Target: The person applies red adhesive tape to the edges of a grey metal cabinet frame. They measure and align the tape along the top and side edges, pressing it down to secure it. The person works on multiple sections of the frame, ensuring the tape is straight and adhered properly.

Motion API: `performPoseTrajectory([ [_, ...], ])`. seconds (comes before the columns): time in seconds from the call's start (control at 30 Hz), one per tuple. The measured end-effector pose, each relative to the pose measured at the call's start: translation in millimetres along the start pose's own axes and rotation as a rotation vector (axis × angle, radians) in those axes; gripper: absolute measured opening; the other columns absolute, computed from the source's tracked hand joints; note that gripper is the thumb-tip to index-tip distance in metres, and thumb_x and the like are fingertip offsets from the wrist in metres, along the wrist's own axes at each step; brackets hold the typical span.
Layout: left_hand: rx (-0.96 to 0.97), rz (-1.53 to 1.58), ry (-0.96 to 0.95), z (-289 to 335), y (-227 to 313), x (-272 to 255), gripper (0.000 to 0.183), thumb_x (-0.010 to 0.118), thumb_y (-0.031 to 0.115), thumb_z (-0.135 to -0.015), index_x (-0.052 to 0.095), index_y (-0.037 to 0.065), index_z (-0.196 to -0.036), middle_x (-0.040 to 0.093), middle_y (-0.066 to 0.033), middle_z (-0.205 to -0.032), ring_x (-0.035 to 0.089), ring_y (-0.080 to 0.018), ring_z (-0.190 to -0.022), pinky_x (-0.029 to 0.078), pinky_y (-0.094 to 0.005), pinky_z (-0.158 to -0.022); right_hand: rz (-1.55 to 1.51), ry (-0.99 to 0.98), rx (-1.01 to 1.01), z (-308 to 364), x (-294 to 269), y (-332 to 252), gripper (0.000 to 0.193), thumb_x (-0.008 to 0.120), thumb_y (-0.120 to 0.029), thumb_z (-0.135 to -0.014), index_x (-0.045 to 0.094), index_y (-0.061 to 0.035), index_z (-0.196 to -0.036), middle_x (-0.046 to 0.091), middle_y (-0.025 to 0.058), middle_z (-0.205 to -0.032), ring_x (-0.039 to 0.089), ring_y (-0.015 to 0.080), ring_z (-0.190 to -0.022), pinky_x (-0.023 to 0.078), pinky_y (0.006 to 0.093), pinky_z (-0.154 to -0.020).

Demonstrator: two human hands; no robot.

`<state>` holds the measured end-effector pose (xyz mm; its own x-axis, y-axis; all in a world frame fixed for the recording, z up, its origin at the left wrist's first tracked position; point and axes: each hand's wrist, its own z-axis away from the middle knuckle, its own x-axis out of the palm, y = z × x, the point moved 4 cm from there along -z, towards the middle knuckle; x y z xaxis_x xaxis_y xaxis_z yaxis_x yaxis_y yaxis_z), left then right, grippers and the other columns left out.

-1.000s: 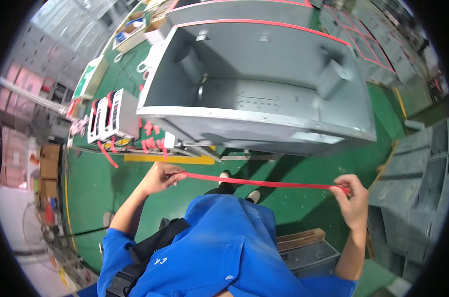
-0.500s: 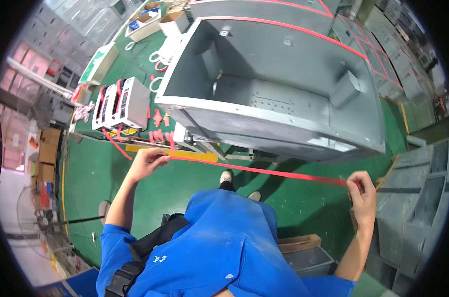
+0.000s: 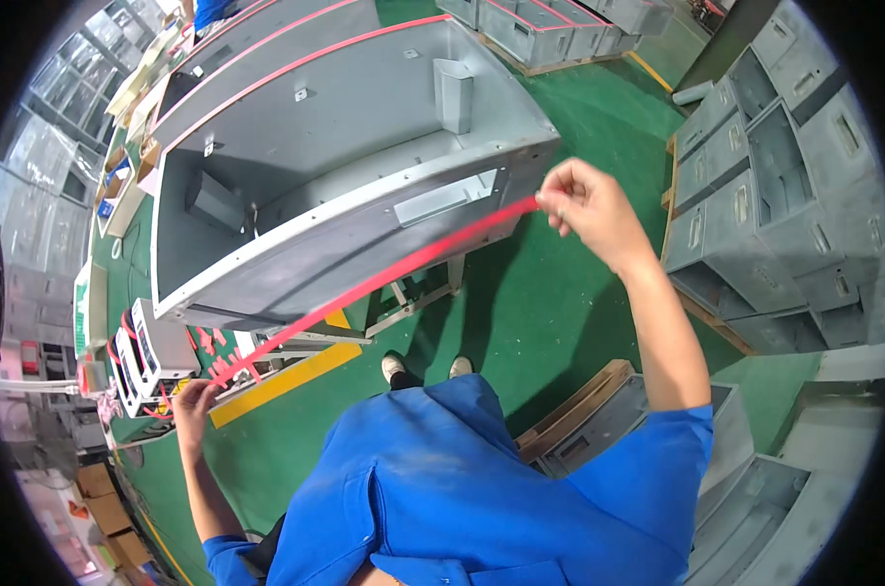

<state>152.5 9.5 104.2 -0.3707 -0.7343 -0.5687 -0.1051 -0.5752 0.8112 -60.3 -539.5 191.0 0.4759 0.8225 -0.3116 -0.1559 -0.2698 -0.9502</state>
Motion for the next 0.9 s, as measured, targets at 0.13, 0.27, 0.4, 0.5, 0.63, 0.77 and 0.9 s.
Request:
performPoseTrajectory([
  [0.13,0.156,0.171,0.103,-15.1,35.3,-26.8,0.009,0.060,0.010,-0.082,0.059,0.003,-0.076,0.049,0.0035,-0.062,0.044,-0.0036,-0.057,0.034,-0.0182,-0.053,-0.013,0.034,-0.135,-24.4,-12.6,-15.1,0.009,0.057,-0.014,-0.083,0.053,-0.0061,-0.081,0.050,-0.0021,-0.068,0.047,0.0049,-0.058,0.038,0.0192,-0.050],
  [0.27,0.194,0.289,0.232,-34.0,73.6,-46.4,0.011,0.061,0.012,-0.081,0.061,0.001,-0.083,0.051,0.0021,-0.063,0.044,-0.0052,-0.057,0.034,-0.0174,-0.055,0.020,0.026,-0.149,-52.7,-22.3,-24.1,0.011,0.058,-0.017,-0.083,0.053,-0.0066,-0.082,0.050,-0.0030,-0.068,0.046,0.0044,-0.060,0.038,0.0188,-0.051],
  [0.4,0.203,0.573,0.272,-54.1,83.8,-59.6,0.010,0.062,0.009,-0.080,0.061,0.001,-0.086,0.058,-0.0021,-0.069,0.050,-0.0073,-0.059,0.041,-0.0182,-0.054,-0.041,0.059,-0.123,-69.1,-27.7,-23.0,0.014,0.060,-0.019,-0.082,0.055,-0.0062,-0.086,0.051,-0.0022,-0.068,0.048,0.0054,-0.060,0.041,0.0186,-0.053],
  [0.5,0.178,0.699,0.185,-69.3,72.2,-62.8,0.008,0.060,0.006,-0.081,0.060,0.002,-0.088,0.061,-0.0041,-0.075,0.053,-0.0088,-0.061,0.044,-0.0197,-0.055,-0.069,0.090,-0.093,-72.3,-29.8,-16.9,0.017,0.061,-0.019,-0.081,0.055,-0.0037,-0.088,0.055,0.0008,-0.071,0.051,0.0064,-0.062,0.044,0.0199,-0.054],
  [0.63,0.115,0.688,0.199,-74.3,62.9,-63.2,0.006,0.060,0.007,-0.081,0.059,0.004,-0.086,0.061,-0.0040,-0.076,0.054,-0.0094,-0.061,0.045,-0.0193,-0.054,-0.082,0.079,-0.063,-76.0,-31.7,-8.1,0.018,0.061,-0.018,-0.081,0.054,-0.0028,-0.087,0.056,0.0027,-0.073,0.052,0.0071,-0.063,0.044,0.0203,-0.054],
  [0.77,0.081,0.618,0.263,-74.2,68.9,-59.7,0.005,0.059,0.010,-0.082,0.059,0.005,-0.085,0.060,-0.0018,-0.073,0.052,-0.0060,-0.056,0.041,-0.0161,-0.048,0.053,0.095,-0.054,-76.6,-30.7,-1.2,0.017,0.061,-0.018,-0.080,0.054,-0.0035,-0.085,0.055,0.0018,-0.072,0.051,0.0061,-0.061,0.043,0.0188,-0.052],
  [0.9,0.068,0.575,0.222,-76.4,64.4,-67.2,0.005,0.060,0.010,-0.082,0.059,0.006,-0.085,0.059,-0.0002,-0.070,0.050,-0.0041,-0.055,0.039,-0.0152,-0.046,0.075,0.063,-0.063,-77.5,-33.4,0.0,0.019,0.063,-0.018,-0.079,0.054,-0.0034,-0.087,0.055,0.0008,-0.070,0.051,0.0053,-0.060,0.043,0.0188,-0.051],
])
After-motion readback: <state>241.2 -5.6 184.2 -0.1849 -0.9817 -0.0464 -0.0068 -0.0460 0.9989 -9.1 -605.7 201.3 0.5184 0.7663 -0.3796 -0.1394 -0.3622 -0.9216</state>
